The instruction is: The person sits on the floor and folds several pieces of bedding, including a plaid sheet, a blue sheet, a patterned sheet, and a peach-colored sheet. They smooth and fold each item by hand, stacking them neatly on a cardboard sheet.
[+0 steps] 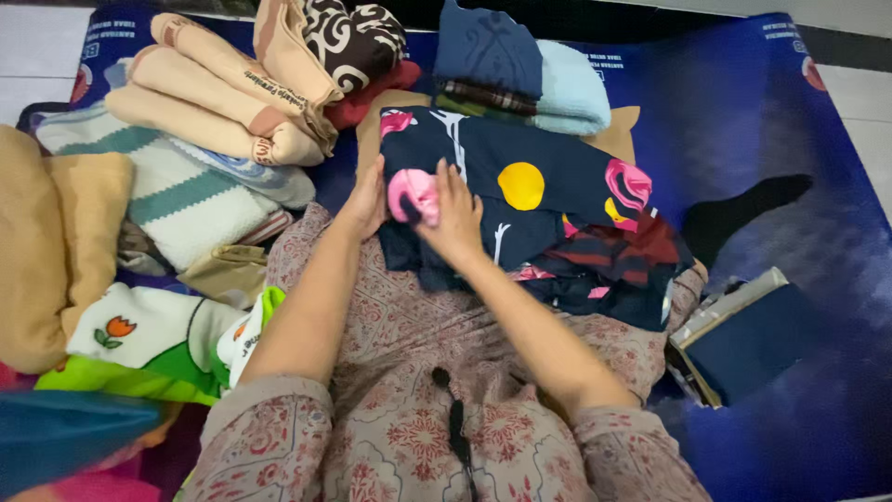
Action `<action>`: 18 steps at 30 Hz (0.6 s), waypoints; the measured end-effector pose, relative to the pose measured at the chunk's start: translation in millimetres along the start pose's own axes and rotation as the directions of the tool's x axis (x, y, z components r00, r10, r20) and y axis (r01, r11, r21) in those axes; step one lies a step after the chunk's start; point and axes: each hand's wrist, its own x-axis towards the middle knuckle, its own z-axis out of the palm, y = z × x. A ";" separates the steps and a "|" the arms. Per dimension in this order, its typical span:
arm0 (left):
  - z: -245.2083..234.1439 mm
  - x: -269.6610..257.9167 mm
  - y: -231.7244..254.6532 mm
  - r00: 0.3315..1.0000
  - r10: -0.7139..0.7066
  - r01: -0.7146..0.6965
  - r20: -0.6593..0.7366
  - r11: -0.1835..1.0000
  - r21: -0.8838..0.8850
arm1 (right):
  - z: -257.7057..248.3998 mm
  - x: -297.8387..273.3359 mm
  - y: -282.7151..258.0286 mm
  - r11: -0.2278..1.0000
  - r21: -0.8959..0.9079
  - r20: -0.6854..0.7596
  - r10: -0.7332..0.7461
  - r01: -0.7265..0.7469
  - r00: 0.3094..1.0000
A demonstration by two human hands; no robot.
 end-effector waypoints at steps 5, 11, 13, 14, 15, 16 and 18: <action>-10.1 13.2 -11.7 0.868 0.430 -0.149 -0.248 0.702 0.696 | -2.4 72.3 61.7 0.991 0.078 -0.001 0.110 -0.110 0.994; 19.0 -2.3 -30.3 0.785 0.559 -0.297 0.267 -0.039 0.954 | -67.5 126.7 76.9 0.994 0.108 -0.143 0.005 0.010 0.990; 26.6 -0.9 -30.5 0.837 0.509 -0.238 0.200 0.011 0.971 | -77.2 124.1 62.1 0.998 0.059 -0.299 0.017 0.000 0.954; 29.2 2.7 -29.1 0.894 0.446 -0.160 0.047 0.218 0.963 | -74.6 118.0 52.9 0.999 0.034 -0.375 0.020 -0.007 0.927; 31.1 7.6 -27.3 0.933 0.348 -0.065 -0.090 0.409 0.910 | -68.2 110.7 43.6 0.998 -0.045 -0.399 -0.066 0.052 0.914; 31.4 14.2 -23.4 0.960 0.257 -0.076 -0.115 0.630 0.773 | -59.0 102.2 35.1 0.986 -0.125 -0.416 -0.152 0.110 0.897; 27.4 22.8 -16.6 0.993 0.063 -0.024 -0.096 0.933 0.360 | -33.1 80.4 19.5 0.958 -0.187 -0.347 -0.273 0.219 0.897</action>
